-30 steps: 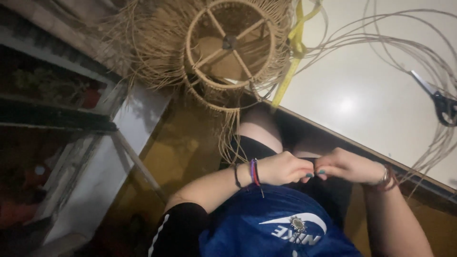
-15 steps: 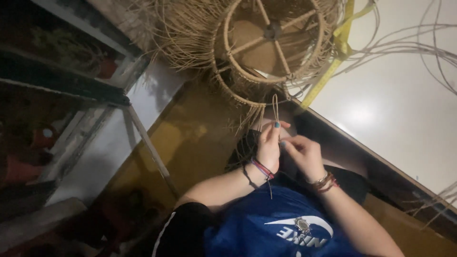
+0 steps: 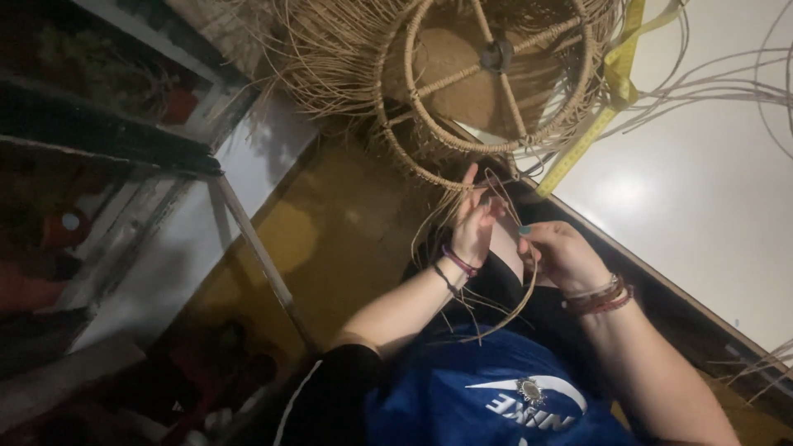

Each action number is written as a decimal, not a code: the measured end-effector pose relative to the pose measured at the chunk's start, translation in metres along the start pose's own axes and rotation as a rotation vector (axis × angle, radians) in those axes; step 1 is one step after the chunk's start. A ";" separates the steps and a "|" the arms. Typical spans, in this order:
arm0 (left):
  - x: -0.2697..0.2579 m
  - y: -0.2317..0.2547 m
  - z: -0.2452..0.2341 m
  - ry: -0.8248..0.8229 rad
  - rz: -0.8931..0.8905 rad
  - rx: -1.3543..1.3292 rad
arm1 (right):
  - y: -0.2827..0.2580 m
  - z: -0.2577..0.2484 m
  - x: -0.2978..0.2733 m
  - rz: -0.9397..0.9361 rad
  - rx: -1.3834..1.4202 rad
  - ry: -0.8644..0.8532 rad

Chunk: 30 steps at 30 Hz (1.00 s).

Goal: Weaving straw strands into a circular frame to create a lampshade.

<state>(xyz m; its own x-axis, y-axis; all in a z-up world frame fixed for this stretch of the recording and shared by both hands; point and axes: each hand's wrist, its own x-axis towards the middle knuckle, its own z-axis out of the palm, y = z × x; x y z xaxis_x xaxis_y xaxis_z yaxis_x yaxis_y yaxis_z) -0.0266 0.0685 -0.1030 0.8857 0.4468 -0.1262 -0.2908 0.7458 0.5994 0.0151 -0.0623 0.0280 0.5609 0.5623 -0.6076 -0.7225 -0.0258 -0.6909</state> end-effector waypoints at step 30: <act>-0.009 0.032 0.010 0.208 -0.290 0.316 | 0.073 -0.018 0.067 -0.420 -0.142 0.090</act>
<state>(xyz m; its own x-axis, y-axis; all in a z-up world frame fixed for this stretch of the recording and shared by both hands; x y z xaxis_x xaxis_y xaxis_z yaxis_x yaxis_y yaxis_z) -0.0407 0.0834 -0.0746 0.8134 0.3557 -0.4604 0.1107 0.6823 0.7226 0.0070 -0.0411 -0.0700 0.8312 0.4742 -0.2902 -0.3656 0.0731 -0.9279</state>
